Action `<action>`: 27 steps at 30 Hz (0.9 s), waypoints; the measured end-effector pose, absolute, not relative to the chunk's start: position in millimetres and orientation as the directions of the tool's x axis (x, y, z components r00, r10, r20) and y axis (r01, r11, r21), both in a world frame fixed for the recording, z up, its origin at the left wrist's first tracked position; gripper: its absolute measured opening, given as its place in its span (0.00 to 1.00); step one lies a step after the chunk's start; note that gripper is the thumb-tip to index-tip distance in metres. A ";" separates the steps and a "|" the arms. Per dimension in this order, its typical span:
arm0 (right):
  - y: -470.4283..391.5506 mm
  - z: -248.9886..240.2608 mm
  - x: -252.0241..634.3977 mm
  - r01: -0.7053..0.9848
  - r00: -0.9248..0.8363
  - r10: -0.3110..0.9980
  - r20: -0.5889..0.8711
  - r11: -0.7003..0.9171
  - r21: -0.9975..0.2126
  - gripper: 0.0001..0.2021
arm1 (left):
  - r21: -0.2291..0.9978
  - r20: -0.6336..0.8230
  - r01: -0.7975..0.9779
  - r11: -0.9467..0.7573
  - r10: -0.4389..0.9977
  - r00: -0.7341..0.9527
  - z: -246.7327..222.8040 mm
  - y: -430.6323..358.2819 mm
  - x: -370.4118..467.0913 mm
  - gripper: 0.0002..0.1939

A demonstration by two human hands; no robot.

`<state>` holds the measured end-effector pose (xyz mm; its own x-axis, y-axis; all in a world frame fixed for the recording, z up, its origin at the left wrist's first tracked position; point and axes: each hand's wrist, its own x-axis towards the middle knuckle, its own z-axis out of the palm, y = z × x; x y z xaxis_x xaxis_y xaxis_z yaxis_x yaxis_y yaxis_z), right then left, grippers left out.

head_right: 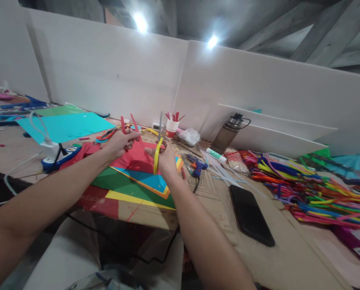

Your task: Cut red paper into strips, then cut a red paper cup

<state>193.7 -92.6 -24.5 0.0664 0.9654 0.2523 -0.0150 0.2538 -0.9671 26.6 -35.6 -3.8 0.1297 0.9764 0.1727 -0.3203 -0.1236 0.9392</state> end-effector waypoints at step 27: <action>-87.7 -34.5 190.8 -0.177 0.001 0.978 0.207 0.204 -0.963 0.26 | 0.899 -0.083 -0.367 0.240 0.915 0.395 -3.8 -41.6 35.6 0.08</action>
